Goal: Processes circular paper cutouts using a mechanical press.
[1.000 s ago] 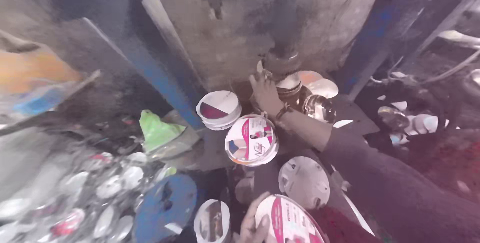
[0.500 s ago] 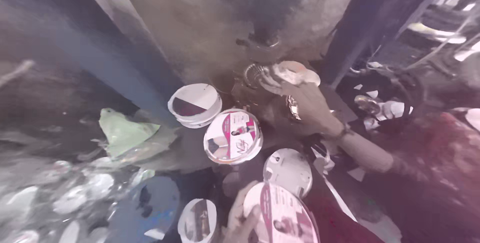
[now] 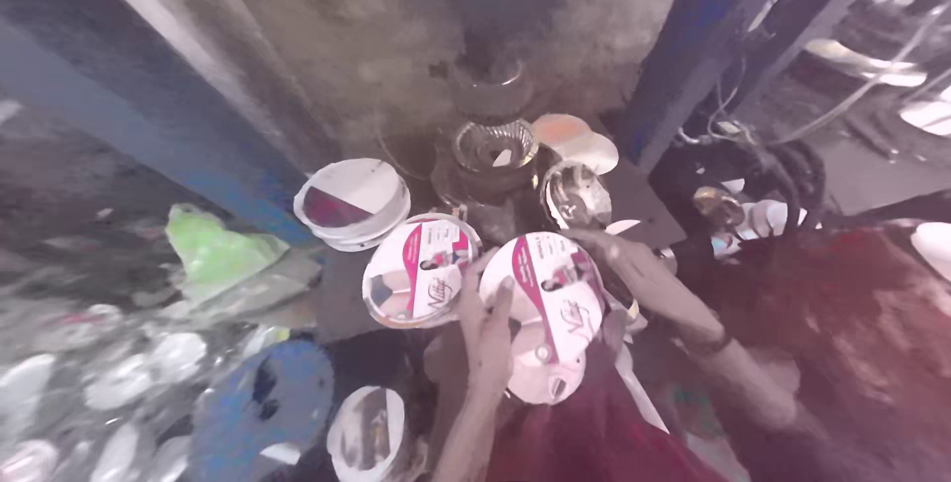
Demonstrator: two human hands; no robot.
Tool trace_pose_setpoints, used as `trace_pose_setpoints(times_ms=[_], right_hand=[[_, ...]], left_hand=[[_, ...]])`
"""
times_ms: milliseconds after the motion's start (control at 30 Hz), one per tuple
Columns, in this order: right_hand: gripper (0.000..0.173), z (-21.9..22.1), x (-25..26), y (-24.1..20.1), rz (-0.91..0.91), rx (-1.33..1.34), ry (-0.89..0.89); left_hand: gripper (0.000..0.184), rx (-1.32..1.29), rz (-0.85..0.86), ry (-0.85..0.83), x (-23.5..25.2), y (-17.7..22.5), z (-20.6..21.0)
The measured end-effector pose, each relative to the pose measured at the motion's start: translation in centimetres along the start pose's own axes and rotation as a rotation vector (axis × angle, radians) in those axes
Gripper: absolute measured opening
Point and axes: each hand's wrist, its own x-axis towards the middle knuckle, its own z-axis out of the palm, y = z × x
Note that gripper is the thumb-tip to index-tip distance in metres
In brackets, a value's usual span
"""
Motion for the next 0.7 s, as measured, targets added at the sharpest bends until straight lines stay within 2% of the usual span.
trace_pose_setpoints(times_ms=[67,167,267,367,433,567,633,700], right_hand=[[0.046,-1.2,0.2,-1.1,0.082,0.136,-0.097],[0.042,-2.8,2.4,-0.8,0.251,0.238,-0.058],[0.038,-3.8,6.6,1.8,0.341,0.372,0.024],[0.031,-4.1,11.9,5.6,0.345,0.377,0.082],[0.025,-3.9,14.0,5.4,0.369,0.353,0.057],[0.037,-3.3,13.2,2.0,0.146,0.243,-0.196],[0.042,-2.5,11.6,0.8,0.133,0.231,-0.176],[0.043,-2.0,10.3,0.8,0.198,0.289,-0.073]], left_hand=[[0.037,0.006,0.007,0.022,1.2,-0.2,1.3],[0.044,-0.021,-0.001,0.015,2.7,0.3,2.9],[0.058,-0.051,-0.013,-0.065,4.1,0.5,2.3],[0.058,-0.083,-0.085,-0.015,4.4,1.7,1.5],[0.059,-0.132,-0.154,-0.004,4.5,2.2,0.7],[0.067,-0.169,-0.243,-0.07,4.8,2.2,-0.3],[0.069,-0.141,-0.217,-0.069,4.9,1.2,-0.3],[0.071,-0.133,-0.162,-0.038,5.0,0.5,0.0]])
